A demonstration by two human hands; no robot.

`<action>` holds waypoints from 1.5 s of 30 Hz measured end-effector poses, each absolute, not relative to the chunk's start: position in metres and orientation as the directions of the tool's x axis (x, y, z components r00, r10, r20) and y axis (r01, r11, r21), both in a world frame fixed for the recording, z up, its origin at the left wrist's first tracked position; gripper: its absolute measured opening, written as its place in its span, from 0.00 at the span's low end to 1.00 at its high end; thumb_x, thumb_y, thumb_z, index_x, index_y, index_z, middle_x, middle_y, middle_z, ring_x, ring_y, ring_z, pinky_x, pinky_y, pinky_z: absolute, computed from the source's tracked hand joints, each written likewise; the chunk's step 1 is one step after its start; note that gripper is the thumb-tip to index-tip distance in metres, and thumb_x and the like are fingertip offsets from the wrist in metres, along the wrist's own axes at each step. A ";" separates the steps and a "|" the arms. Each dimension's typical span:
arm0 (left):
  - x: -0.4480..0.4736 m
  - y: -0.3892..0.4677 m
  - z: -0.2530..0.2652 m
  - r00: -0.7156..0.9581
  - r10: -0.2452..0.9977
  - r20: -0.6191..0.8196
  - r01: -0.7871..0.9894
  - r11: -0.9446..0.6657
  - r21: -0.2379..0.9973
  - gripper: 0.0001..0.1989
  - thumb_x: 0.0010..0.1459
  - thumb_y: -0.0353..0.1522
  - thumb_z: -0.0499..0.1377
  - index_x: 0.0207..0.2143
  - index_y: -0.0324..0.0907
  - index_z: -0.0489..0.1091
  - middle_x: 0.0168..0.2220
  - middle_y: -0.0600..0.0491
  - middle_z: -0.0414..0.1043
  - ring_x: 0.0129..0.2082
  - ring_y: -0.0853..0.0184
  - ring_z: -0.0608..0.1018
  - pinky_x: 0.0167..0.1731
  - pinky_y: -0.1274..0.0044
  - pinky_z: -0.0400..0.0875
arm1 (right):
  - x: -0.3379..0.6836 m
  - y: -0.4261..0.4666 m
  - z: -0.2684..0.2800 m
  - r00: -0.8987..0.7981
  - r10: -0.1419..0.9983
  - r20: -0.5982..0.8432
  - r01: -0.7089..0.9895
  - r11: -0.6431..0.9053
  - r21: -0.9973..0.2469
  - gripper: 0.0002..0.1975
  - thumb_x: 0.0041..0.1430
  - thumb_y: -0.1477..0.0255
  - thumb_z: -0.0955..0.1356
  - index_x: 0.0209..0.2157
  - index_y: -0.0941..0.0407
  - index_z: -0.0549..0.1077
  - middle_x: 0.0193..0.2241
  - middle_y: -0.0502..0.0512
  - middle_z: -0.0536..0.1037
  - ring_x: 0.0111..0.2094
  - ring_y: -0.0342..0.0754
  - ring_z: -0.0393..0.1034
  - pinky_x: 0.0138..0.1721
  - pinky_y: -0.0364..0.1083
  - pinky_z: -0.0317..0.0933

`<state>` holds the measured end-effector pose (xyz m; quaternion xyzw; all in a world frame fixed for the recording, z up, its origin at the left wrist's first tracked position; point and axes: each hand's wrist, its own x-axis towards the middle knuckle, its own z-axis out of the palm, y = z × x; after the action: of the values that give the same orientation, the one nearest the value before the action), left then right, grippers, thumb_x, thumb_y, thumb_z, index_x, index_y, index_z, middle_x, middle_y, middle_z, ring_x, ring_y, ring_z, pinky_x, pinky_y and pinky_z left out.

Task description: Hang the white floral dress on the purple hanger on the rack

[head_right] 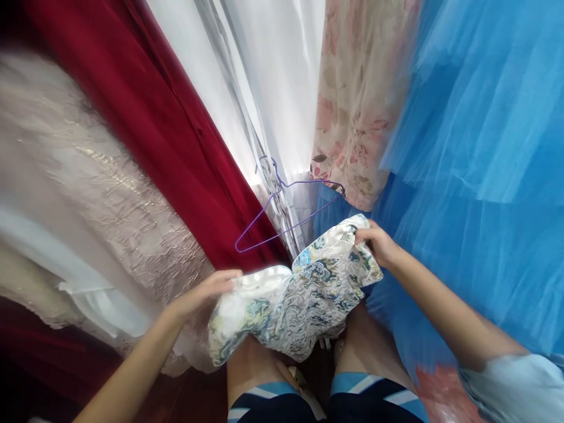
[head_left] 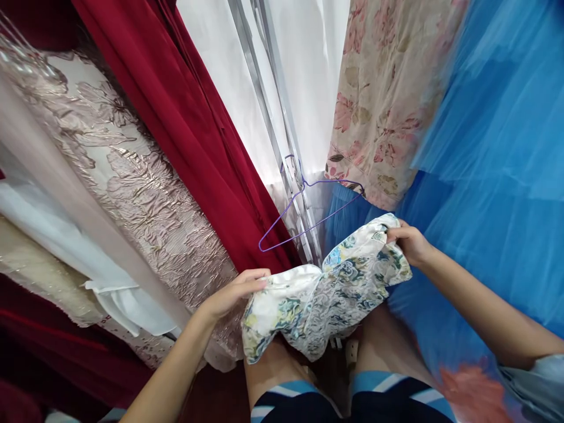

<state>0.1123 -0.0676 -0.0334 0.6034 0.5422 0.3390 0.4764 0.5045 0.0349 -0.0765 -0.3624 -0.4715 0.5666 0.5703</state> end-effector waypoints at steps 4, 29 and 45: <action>0.095 -0.053 -0.025 0.260 0.962 0.086 0.787 -0.263 0.559 0.04 0.48 0.30 0.59 0.28 0.43 0.72 0.28 0.54 0.72 0.30 0.62 0.73 0.33 0.76 0.67 | 0.508 0.039 -0.088 -0.234 0.965 0.119 -0.280 0.050 -0.959 0.09 0.33 0.78 0.69 0.23 0.60 0.77 0.19 0.53 0.77 0.20 0.48 0.69 0.23 0.44 0.63; 0.147 0.036 -0.013 0.075 0.985 0.152 0.244 -0.166 0.955 0.09 0.54 0.38 0.61 0.34 0.42 0.68 0.34 0.51 0.77 0.35 0.63 0.78 0.38 0.74 0.71 | 0.517 0.065 -0.104 -0.081 0.975 0.206 -0.176 0.190 -0.966 0.07 0.39 0.75 0.71 0.27 0.58 0.76 0.22 0.48 0.77 0.26 0.47 0.68 0.28 0.43 0.60; 0.139 0.019 0.005 0.045 0.998 0.051 0.004 -0.051 0.999 0.19 0.45 0.34 0.71 0.40 0.36 0.80 0.41 0.44 0.81 0.37 0.61 0.80 0.40 0.73 0.74 | 0.503 0.155 -0.091 0.081 0.698 0.712 0.318 0.659 -0.682 0.19 0.57 0.65 0.67 0.50 0.54 0.75 0.55 0.57 0.75 0.58 0.57 0.67 0.61 0.55 0.57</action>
<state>0.1393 0.0195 0.0045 0.5250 0.4770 0.4999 0.4969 0.5029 0.1546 -0.0911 -0.3844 -0.6606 0.1516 0.6268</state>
